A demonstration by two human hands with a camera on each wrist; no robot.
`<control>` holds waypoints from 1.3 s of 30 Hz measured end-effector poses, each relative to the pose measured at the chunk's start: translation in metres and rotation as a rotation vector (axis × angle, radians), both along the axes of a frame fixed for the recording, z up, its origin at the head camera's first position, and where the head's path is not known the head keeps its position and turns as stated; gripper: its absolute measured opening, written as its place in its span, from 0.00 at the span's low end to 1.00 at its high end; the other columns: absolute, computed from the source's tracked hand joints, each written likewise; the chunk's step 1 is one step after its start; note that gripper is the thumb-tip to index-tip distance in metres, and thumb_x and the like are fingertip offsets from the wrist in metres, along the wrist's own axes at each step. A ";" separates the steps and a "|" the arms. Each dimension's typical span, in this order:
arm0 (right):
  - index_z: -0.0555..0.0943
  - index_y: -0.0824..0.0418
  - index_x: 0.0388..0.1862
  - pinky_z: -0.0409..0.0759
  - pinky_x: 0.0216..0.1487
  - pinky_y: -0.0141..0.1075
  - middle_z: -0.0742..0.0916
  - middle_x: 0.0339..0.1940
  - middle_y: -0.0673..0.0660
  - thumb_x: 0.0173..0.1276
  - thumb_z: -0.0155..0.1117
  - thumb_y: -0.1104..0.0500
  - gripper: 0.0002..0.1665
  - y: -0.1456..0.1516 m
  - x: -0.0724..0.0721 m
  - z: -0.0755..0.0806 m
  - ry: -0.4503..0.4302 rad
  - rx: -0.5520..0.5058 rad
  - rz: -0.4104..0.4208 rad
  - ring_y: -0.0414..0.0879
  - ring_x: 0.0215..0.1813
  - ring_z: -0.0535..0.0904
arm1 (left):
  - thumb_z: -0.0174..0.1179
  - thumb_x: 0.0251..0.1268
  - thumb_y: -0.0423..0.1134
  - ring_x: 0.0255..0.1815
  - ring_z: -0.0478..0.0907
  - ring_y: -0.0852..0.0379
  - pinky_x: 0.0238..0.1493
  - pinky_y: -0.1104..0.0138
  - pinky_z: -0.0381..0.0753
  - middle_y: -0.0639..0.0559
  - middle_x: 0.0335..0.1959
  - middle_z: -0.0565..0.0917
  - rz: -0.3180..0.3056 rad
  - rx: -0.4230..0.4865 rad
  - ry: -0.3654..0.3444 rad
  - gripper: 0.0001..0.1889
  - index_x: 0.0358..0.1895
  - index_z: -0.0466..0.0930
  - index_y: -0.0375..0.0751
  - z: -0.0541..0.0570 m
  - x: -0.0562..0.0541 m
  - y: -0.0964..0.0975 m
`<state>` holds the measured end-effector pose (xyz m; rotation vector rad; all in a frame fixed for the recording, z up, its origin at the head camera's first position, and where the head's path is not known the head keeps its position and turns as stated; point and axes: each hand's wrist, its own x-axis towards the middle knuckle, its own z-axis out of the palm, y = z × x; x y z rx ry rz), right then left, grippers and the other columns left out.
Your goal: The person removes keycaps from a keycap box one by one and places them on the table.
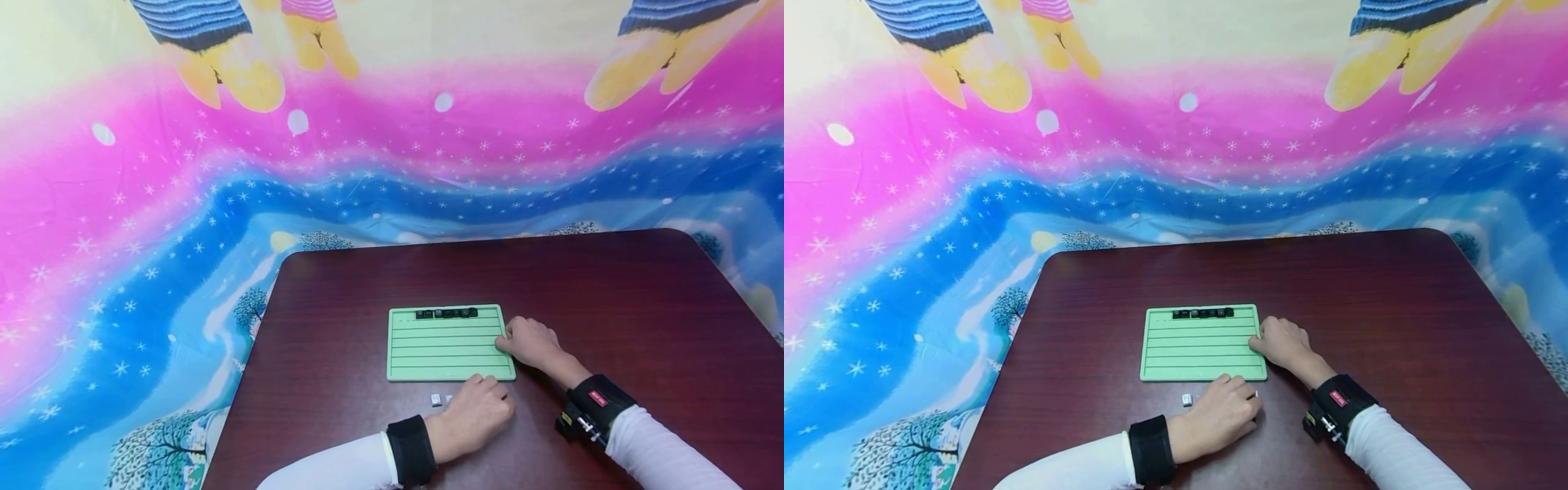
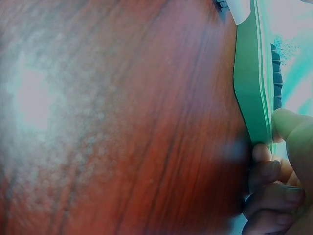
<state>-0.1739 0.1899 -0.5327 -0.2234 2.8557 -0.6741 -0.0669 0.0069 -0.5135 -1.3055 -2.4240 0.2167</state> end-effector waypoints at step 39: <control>0.61 0.50 0.09 0.50 0.19 0.31 0.60 0.10 0.44 0.63 0.62 0.52 0.27 -0.001 0.000 0.002 -0.014 0.004 0.013 0.39 0.16 0.54 | 0.70 0.60 0.55 0.38 0.79 0.62 0.35 0.70 0.73 0.62 0.38 0.86 0.243 0.146 -0.073 0.12 0.43 0.87 0.56 0.023 -0.076 -0.017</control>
